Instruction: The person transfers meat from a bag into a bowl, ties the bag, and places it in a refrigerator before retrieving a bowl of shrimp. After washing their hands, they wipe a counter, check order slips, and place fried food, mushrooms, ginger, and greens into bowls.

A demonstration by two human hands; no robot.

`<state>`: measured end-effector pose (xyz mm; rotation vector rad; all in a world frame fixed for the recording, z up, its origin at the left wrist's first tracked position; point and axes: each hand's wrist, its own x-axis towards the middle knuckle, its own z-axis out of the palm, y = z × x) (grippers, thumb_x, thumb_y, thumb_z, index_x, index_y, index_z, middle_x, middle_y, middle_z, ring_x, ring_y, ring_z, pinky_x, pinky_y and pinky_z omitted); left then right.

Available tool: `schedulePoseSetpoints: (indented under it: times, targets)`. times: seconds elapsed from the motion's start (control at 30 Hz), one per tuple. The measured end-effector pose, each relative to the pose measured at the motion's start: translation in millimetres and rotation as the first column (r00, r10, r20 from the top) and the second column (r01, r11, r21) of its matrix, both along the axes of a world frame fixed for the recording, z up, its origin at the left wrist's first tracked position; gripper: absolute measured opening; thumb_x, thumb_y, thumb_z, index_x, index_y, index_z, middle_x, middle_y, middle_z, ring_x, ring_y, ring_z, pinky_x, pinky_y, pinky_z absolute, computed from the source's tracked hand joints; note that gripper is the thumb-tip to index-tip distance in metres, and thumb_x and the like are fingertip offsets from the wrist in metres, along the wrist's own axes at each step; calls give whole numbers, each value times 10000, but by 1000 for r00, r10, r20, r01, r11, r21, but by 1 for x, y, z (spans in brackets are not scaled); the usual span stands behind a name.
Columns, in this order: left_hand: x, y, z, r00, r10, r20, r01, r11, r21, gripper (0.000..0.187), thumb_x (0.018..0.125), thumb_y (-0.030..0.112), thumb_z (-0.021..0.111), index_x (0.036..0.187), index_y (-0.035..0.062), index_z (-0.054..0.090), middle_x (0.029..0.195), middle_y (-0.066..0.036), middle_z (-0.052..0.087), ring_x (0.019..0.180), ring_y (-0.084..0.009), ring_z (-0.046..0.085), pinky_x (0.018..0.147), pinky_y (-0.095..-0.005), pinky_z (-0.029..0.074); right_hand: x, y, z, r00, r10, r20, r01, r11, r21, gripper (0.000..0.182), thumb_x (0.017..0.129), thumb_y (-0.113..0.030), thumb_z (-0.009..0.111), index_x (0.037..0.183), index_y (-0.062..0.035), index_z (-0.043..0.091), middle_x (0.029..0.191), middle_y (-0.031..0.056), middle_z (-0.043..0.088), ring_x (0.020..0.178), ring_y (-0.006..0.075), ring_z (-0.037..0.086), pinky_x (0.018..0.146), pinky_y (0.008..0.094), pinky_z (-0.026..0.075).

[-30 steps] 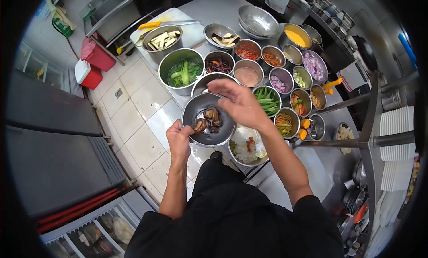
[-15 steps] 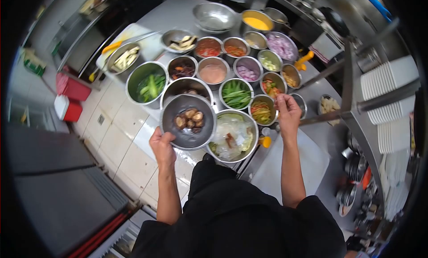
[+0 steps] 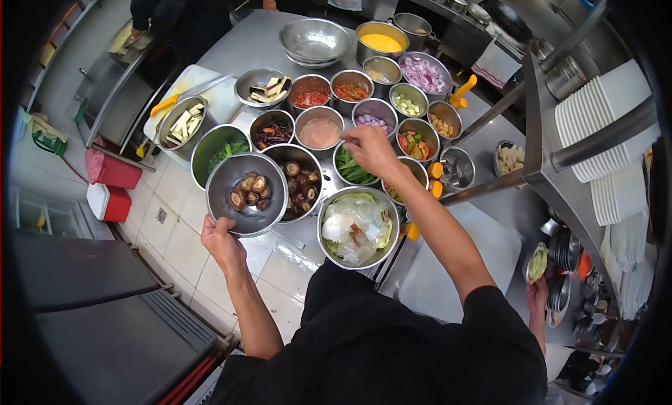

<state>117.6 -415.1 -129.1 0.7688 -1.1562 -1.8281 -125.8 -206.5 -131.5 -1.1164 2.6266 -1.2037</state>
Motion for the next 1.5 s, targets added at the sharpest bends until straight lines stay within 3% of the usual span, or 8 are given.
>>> schedulePoseSetpoints:
  times: [0.07, 0.23, 0.47, 0.73, 1.17, 1.3, 1.4, 1.5]
  targets:
    - [2, 1, 3, 998, 15, 59, -17, 999, 37, 138, 651, -110, 453, 690, 18, 488, 685, -42, 563, 578, -83, 481, 572, -195, 401, -25, -36, -27, 997, 18, -72, -18, 1000, -7, 196, 687, -29, 627, 877, -34, 673, 809, 209, 633, 786, 330, 632, 720, 390, 503]
    - [13, 5, -14, 997, 4, 78, -6, 1000, 28, 136, 644, -92, 429, 721, 6, 482, 699, -41, 548, 599, -96, 478, 606, -196, 402, -51, -96, -55, 992, 112, -64, -44, 759, 649, 213, 738, -69, 579, 926, -48, 679, 983, 173, 641, 922, 296, 629, 790, 380, 507]
    - [29, 3, -23, 998, -10, 56, 3, 992, 124, 124, 637, -94, 436, 662, 19, 480, 682, -52, 563, 570, -100, 482, 583, -208, 418, -68, -107, -70, 972, 229, -49, -109, 630, 769, 224, 767, -153, 575, 938, -45, 673, 1022, 171, 631, 958, 294, 617, 808, 382, 502]
    - [11, -2, -22, 1000, -15, 23, 13, 994, 110, 144, 647, -102, 471, 611, 37, 455, 648, -45, 556, 552, -81, 464, 551, -200, 393, -70, -82, -45, 992, 114, -50, -75, 869, 489, 201, 649, -153, 662, 843, -124, 711, 860, 154, 655, 844, 312, 628, 764, 382, 500]
    - [-24, 4, -19, 998, -62, 31, 58, 991, 119, 128, 634, -96, 482, 620, 31, 480, 640, -37, 557, 552, -76, 460, 563, -191, 384, -66, -65, -38, 957, -136, 257, 84, 976, 202, 233, 652, -278, 721, 845, -146, 721, 822, 111, 677, 769, 267, 652, 736, 342, 504]
    - [-30, 2, -28, 996, -69, 54, 62, 990, 127, 124, 626, -97, 487, 627, 26, 487, 630, -29, 543, 542, -75, 438, 540, -191, 357, -68, -65, -39, 934, -97, 344, 87, 995, 46, 251, 696, -236, 726, 896, -86, 704, 773, 84, 681, 701, 179, 648, 654, 305, 509]
    - [-36, 0, -35, 995, -80, 58, 71, 989, 130, 126, 621, -98, 492, 628, 28, 488, 624, -25, 536, 540, -73, 430, 526, -191, 341, -64, -60, -20, 747, -53, 663, 116, 992, -52, 245, 749, -178, 711, 918, -5, 668, 729, 62, 658, 654, 108, 613, 586, 255, 497]
    - [-45, 0, -33, 993, -87, 77, 77, 989, 127, 125, 622, -94, 498, 624, 30, 484, 617, -22, 531, 538, -69, 425, 516, -192, 332, -54, -55, 1, 645, 208, 735, 101, 930, -352, 193, 801, -123, 669, 938, 10, 642, 766, 41, 644, 628, 88, 590, 553, 222, 487]
